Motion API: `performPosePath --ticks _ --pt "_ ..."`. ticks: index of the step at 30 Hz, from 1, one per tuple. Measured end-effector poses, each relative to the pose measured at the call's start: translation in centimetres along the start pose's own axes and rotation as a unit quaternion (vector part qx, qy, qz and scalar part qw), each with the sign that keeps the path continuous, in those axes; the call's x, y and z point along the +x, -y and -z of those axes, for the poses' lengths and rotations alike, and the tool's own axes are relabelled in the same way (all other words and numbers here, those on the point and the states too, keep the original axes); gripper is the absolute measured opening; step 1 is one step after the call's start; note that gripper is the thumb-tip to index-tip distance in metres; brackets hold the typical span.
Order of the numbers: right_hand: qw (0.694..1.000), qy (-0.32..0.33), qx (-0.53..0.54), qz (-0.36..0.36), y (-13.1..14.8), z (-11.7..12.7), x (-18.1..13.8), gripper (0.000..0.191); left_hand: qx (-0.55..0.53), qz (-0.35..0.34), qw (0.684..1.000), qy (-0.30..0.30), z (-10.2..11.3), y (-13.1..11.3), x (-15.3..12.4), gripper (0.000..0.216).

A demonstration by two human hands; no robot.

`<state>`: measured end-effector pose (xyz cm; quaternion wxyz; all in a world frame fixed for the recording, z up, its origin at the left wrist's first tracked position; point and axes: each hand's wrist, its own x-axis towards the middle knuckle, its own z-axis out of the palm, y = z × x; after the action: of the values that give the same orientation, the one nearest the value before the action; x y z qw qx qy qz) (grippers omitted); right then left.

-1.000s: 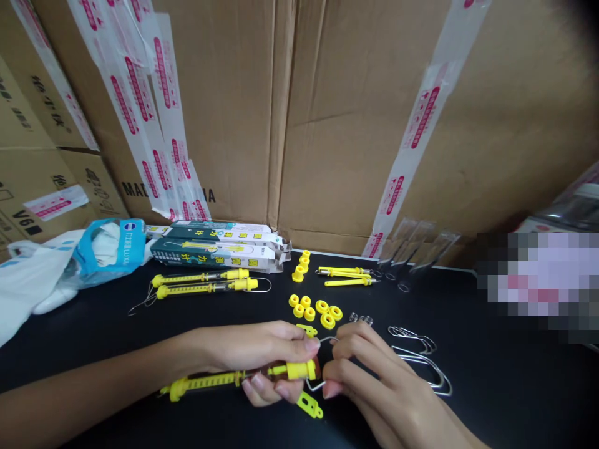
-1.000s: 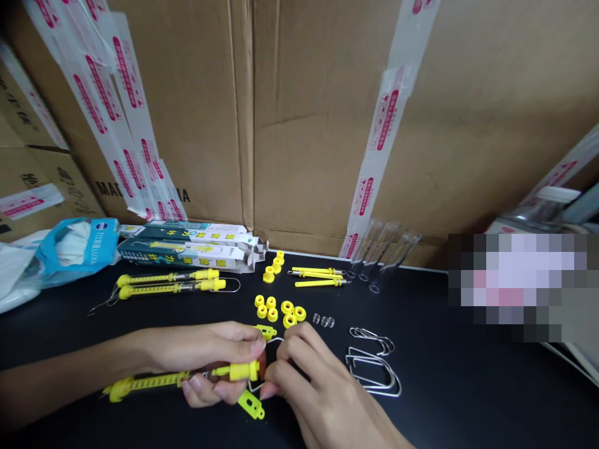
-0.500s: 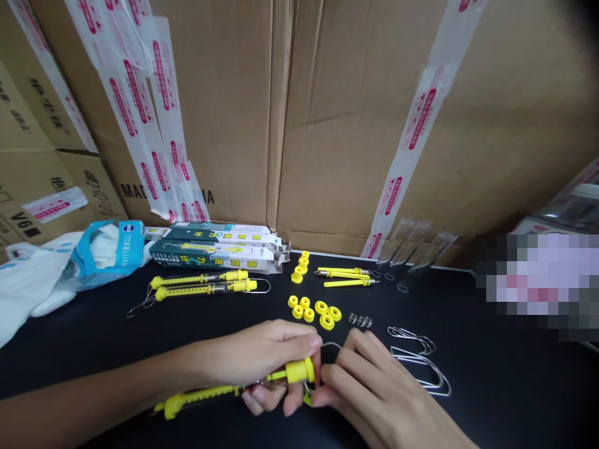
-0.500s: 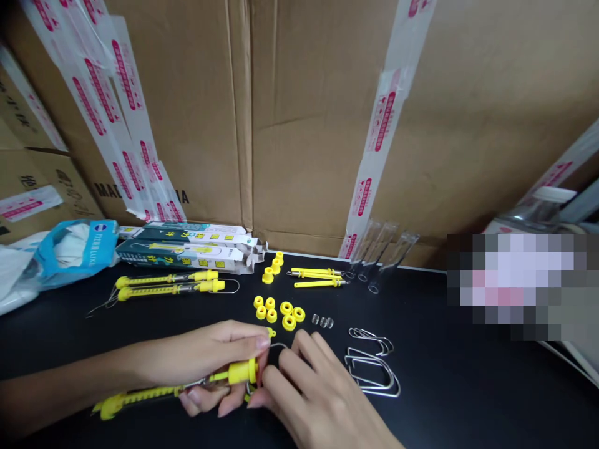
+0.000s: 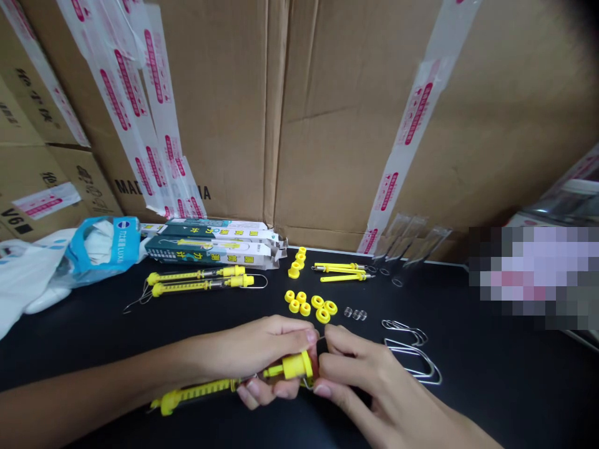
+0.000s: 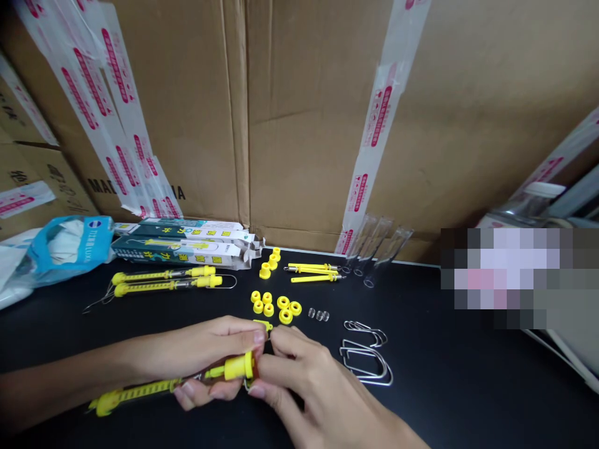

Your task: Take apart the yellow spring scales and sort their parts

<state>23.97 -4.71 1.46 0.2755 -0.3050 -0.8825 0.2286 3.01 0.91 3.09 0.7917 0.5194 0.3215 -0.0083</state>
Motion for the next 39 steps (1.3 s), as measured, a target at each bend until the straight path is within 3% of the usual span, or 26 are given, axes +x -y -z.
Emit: performPosePath --ticks 12,18,22,26,28,34,36,39 --pt "0.996 0.027 -0.075 0.032 -0.5 0.4 0.5 0.02 0.008 0.0 1.0 -0.004 -0.2 0.0 -0.1 0.044" --pt "0.981 -0.01 -0.183 0.057 -0.6 0.1 -0.3 0.026 0.029 -0.031 0.999 -0.016 -0.2 0.4 0.2 0.049" --pt "0.976 -0.044 -0.206 0.062 -0.9 -0.3 -0.5 0.018 0.086 -0.048 0.994 -0.047 -0.6 0.0 -0.1 0.048" --pt "0.958 -0.101 -0.252 0.094 -0.3 -0.3 -0.6 0.015 0.237 -0.089 0.958 -0.135 -1.6 -0.8 -1.0 0.033" --pt "0.953 -0.118 -0.257 0.105 0.1 -0.1 -0.7 0.018 0.273 -0.091 0.946 -0.152 -2.1 -1.1 -1.6 0.031" --pt "0.935 -0.105 -0.316 0.12 0.3 0.6 -1.2 0.031 0.37 -0.074 0.902 -0.211 -2.1 -0.4 -2.6 0.052" --pt "0.927 -0.113 -0.337 0.121 0.0 0.6 -1.5 0.035 0.429 -0.08 0.864 -0.252 -1.7 0.2 -2.8 0.051" --pt "0.918 -0.138 -0.354 0.112 -0.3 0.5 -1.8 0.037 0.532 -0.124 0.78 -0.306 -1.3 0.7 -2.9 0.031"
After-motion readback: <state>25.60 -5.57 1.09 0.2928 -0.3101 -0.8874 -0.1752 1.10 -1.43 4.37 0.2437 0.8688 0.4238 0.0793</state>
